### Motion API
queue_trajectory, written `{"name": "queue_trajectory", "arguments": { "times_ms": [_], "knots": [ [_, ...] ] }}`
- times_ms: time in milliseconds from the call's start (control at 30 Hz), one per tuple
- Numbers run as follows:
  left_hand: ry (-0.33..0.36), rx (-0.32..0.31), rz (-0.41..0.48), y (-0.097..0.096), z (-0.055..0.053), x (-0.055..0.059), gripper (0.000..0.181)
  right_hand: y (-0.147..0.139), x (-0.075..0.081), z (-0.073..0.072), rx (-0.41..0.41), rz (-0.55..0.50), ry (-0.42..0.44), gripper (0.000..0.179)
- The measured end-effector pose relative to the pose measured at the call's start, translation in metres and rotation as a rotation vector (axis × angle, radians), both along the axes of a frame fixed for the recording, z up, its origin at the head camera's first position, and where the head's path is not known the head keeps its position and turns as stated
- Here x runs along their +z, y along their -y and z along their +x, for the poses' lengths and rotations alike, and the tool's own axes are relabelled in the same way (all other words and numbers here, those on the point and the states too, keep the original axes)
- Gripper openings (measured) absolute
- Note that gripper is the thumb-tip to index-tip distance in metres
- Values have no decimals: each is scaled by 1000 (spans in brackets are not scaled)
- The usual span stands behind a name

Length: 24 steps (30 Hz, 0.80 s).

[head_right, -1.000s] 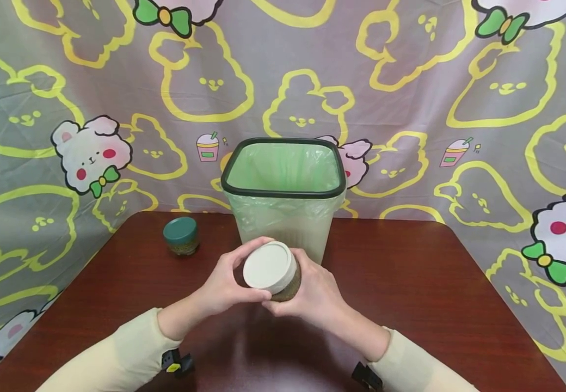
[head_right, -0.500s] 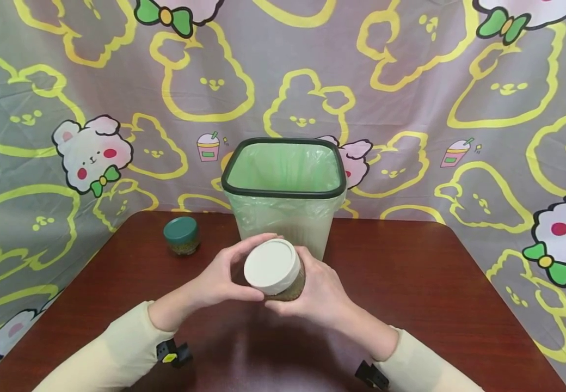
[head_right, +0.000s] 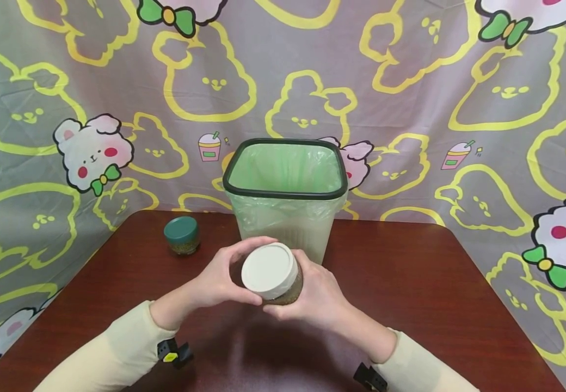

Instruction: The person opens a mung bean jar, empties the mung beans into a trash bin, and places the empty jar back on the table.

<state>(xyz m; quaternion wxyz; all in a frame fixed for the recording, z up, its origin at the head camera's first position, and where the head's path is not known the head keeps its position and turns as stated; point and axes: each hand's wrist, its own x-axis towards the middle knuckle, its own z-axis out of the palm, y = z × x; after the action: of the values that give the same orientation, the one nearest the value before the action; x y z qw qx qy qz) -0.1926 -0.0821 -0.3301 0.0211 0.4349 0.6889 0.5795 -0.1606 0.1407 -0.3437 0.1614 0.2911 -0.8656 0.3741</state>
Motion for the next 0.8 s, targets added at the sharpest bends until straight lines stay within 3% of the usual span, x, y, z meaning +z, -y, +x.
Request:
{"name": "queue_trajectory", "arguments": {
  "times_ms": [133, 333, 433, 533, 667, 800],
  "knots": [
    [10, 54, 34, -3, 3, -3, 82, 3, -1, 0, -63, 14, -22, 82],
    [85, 264, 114, -15, 21, -3, 75, 5, -3, -2, -165, 20, -60, 82],
    [112, 314, 112, -18, 25, -2, 74, 3, -2, -4, -159, 0, -69, 82],
    [90, 255, 64, -14, 20, 1, 76, 0, 0, -6, -95, -20, -41, 82],
    [11, 79, -25, -5, 8, 5, 85, -1, 1, -4, 11, -7, 12, 81],
    [-38, -86, -44, 1, 0, 5, 91, 1, 1, 1, 69, 32, 39, 84]
  ]
}}
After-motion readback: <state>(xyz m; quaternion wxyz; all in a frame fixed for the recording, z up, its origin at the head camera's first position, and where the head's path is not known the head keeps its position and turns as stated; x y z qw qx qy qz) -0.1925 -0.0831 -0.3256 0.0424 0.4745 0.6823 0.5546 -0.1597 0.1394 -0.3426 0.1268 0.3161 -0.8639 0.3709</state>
